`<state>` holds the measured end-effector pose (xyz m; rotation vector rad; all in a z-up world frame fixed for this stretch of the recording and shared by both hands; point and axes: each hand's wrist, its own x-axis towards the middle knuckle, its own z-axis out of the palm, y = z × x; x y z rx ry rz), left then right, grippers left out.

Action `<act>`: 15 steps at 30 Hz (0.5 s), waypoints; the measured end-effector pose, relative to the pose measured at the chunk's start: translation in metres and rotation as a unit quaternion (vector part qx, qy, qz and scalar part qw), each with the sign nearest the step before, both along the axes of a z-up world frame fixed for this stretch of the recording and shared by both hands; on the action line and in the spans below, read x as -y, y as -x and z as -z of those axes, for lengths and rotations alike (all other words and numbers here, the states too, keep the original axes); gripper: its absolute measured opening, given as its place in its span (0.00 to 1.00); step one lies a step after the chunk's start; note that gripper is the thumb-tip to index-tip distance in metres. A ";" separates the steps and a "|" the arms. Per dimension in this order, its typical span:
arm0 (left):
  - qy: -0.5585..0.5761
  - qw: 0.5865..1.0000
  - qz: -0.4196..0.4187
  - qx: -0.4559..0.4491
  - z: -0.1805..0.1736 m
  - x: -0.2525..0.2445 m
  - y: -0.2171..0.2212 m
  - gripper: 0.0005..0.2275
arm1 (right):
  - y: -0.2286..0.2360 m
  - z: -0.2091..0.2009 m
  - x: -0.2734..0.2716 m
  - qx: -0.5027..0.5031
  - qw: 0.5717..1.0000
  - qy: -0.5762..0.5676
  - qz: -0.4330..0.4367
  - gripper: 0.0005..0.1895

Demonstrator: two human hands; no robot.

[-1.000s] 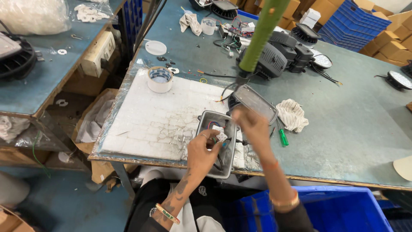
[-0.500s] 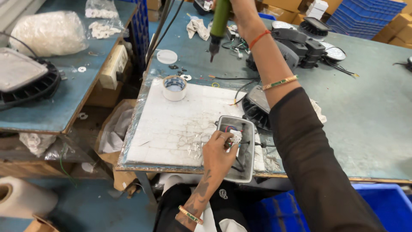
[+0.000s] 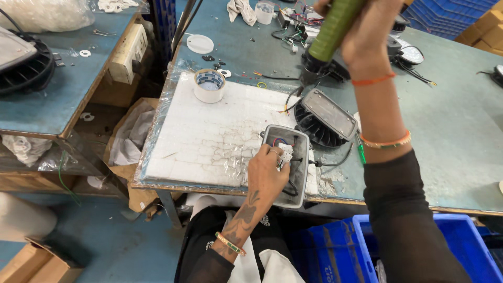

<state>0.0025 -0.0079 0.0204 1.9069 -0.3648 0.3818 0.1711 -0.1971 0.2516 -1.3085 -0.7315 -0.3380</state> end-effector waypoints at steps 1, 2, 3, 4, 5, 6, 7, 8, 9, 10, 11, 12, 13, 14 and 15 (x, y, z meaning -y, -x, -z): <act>-0.016 1.000 -0.004 0.000 0.000 0.002 0.000 0.12 | 0.013 -0.001 0.003 -0.008 1.000 0.000 0.002 0.25; -0.030 1.000 -0.009 -0.002 -0.001 0.004 0.000 0.12 | 0.028 0.001 0.005 -0.020 1.000 0.001 0.004 0.26; -0.044 0.999 -0.013 -0.002 -0.001 0.006 0.000 0.12 | 0.041 0.002 0.006 -0.034 0.999 0.000 0.012 0.26; -0.058 0.998 -0.017 -0.003 0.000 0.007 0.000 0.13 | 0.053 0.003 0.006 -0.047 0.999 -0.001 0.019 0.26; -0.067 0.998 -0.018 -0.006 0.000 0.009 0.001 0.13 | 0.065 0.005 0.005 -0.059 0.998 -0.008 0.027 0.27; -0.076 0.997 -0.019 -0.009 0.001 0.009 0.000 0.13 | 0.075 0.007 0.003 -0.061 0.998 -0.010 0.029 0.28; -0.085 0.996 -0.020 -0.012 0.003 0.009 0.000 0.13 | 0.086 0.009 0.001 -0.064 0.997 -0.013 0.030 0.30; -0.089 0.996 -0.020 -0.017 0.004 0.009 0.000 0.12 | 0.095 0.012 -0.002 -0.056 0.998 -0.012 0.026 0.33; -0.093 0.995 -0.020 -0.020 0.006 0.008 -0.001 0.12 | 0.103 0.017 -0.006 -0.049 0.998 -0.013 0.030 0.34; -0.096 0.995 -0.021 -0.024 0.007 0.007 -0.003 0.12 | 0.111 0.022 -0.009 -0.043 0.998 -0.013 0.034 0.35; -0.102 0.994 -0.026 -0.024 0.008 0.006 -0.003 0.12 | 0.118 0.028 -0.013 -0.037 0.998 -0.016 0.047 0.35; -0.108 0.993 -0.032 -0.025 0.009 0.004 -0.004 0.12 | 0.123 0.034 -0.016 -0.032 0.997 -0.018 0.061 0.35; -0.115 0.992 -0.037 -0.026 0.011 0.003 -0.005 0.12 | 0.128 0.042 -0.019 -0.041 0.997 -0.037 0.055 0.34; -0.115 0.993 -0.038 -0.011 0.012 0.002 -0.006 0.12 | 0.131 0.049 -0.022 -0.050 0.996 -0.056 0.048 0.34; -0.117 0.992 -0.039 0.003 0.014 -0.001 -0.006 0.11 | 0.134 0.058 -0.025 -0.060 0.994 -0.076 0.042 0.34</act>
